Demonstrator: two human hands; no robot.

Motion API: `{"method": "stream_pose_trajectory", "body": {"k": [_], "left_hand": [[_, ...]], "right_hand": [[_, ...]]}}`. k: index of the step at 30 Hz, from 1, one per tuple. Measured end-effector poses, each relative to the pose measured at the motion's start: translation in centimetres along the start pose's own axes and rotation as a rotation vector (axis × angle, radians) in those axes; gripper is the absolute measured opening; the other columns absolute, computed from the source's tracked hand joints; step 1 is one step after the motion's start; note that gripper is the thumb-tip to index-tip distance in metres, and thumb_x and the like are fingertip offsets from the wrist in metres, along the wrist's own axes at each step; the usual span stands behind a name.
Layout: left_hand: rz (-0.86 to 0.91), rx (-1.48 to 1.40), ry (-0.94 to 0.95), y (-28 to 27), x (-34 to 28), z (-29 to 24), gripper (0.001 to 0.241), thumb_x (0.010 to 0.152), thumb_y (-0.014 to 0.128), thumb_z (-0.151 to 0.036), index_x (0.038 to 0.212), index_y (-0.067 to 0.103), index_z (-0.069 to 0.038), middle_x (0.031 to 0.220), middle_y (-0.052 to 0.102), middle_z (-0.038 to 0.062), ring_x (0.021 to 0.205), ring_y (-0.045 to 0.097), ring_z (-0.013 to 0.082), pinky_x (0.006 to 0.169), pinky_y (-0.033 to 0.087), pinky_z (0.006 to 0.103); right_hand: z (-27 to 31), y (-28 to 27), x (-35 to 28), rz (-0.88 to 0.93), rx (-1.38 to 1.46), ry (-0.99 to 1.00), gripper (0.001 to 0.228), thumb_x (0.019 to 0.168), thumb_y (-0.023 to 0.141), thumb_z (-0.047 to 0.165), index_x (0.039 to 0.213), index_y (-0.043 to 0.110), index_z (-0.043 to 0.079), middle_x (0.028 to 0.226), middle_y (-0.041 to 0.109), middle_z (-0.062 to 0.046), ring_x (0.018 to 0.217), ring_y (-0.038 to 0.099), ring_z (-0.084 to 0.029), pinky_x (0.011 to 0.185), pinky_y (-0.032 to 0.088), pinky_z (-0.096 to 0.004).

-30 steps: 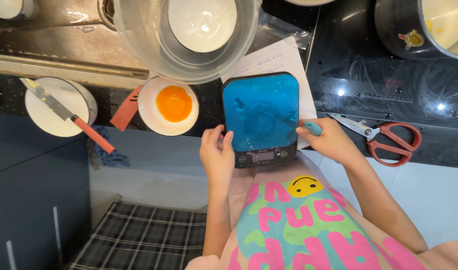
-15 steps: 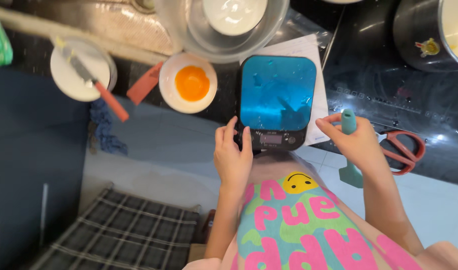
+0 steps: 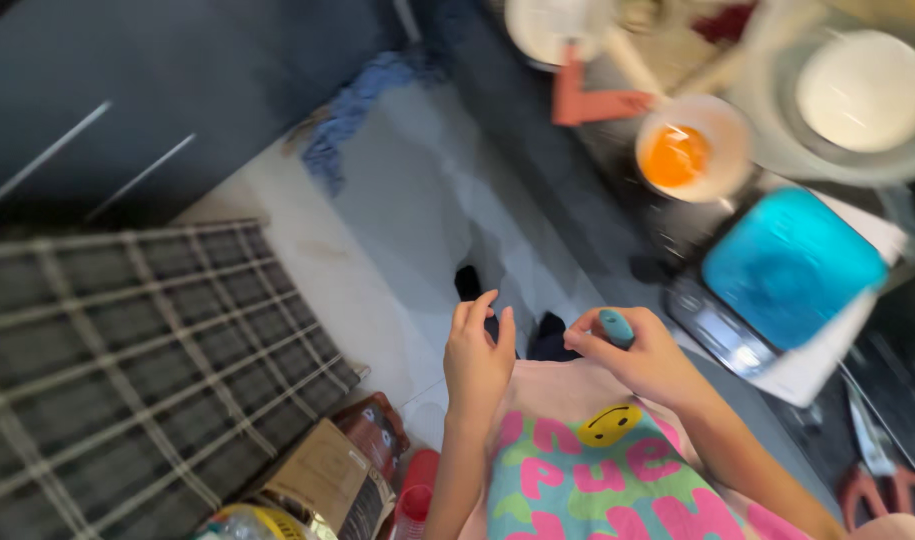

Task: The person cuts butter with a knife, weighs it on a scale in a bowl, and then adds the butter and other ingredients into a pot on a stovetop using a spatula and a spoon.

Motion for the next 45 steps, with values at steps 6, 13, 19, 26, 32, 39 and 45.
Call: {"method": "stream_pose_trajectory", "body": {"k": [6,13,19,26,32,39,45], "left_hand": [[-0.215,-0.085,-0.142,-13.1,5.5,8.1,0.034,0.092,0.067,-0.026,0.122,0.069,-0.01,0.103,0.065,0.005,0.055,0.059,0.0177,0.059,0.051,0.0348],[-0.333,-0.19,-0.119,-29.4,12.4,15.2,0.041,0.088,0.074,-0.019,0.126,0.066,-0.007,0.104,0.066,0.008,0.081,0.062,0.0221,0.076,0.052,0.0354],[-0.224,-0.62,0.235,-35.6,20.5,13.2,0.089,0.078,0.077,-0.002,0.153,0.029,0.002,0.133,0.057,0.022,0.13,0.054,0.0335,0.114,0.037,0.0439],[-0.321,-0.541,0.422,-41.3,37.4,12.9,0.076,0.096,0.059,0.007,0.155,0.011,0.003,0.137,0.053,0.023,0.129,0.057,0.0331,0.116,0.041,0.0446],[-0.672,-0.891,-0.094,-47.7,54.8,17.9,0.04,0.093,0.072,0.002,0.13,0.057,0.001,0.071,0.04,-0.002,0.059,0.037,0.0052,0.052,0.03,0.0243],[-1.019,-0.971,-0.213,-57.4,65.2,19.2,0.041,0.087,0.082,-0.005,0.125,0.068,0.002,0.084,0.054,-0.001,0.063,0.042,0.004,0.055,0.032,0.0215],[-1.1,-0.644,0.075,-62.8,68.8,17.8,0.093,0.072,0.092,-0.003,0.151,0.044,0.002,0.154,0.05,0.015,0.139,0.052,0.021,0.117,0.042,0.0356]], "right_hand": [[9.1,12.9,10.4,0.18,-0.067,-0.154,0.021,0.087,0.073,0.021,0.084,0.077,0.001,0.069,0.064,0.002,0.067,0.054,-0.006,0.06,0.046,-0.026],[21.3,29.0,20.0,0.334,-0.146,-0.247,0.037,0.102,0.062,0.03,0.086,0.076,0.0,0.065,0.051,0.002,0.065,0.046,-0.009,0.059,0.039,-0.03],[32.0,38.4,25.9,0.625,0.071,-0.669,0.038,0.111,0.047,0.031,0.104,0.066,-0.001,0.104,0.069,-0.005,0.101,0.061,-0.014,0.095,0.047,-0.031],[41.6,44.4,39.8,0.488,-0.149,-0.829,0.034,0.104,0.046,0.035,0.115,0.066,0.01,0.12,0.051,-0.01,0.112,0.054,-0.023,0.104,0.045,-0.036],[57.5,47.5,54.2,0.712,-0.384,-1.03,0.088,0.068,0.088,0.041,0.137,0.048,0.003,0.136,0.045,-0.019,0.133,0.043,-0.037,0.111,0.034,-0.044],[72.4,54.0,64.0,0.307,-0.689,-1.313,0.091,0.077,0.092,0.043,0.147,0.047,0.005,0.148,0.044,-0.019,0.142,0.043,-0.038,0.116,0.039,-0.049],[76.8,61.1,66.3,0.091,-1.026,-1.443,0.113,0.059,0.09,0.06,0.146,0.047,0.001,0.142,0.042,-0.029,0.129,0.043,-0.046,0.09,0.038,-0.055]]}}
Point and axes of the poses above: each hand's wrist, its own x-axis towards the middle knuckle, its own y-axis out of the palm, z = x × y, the point moved 5 cm from there along x, towards the middle knuckle
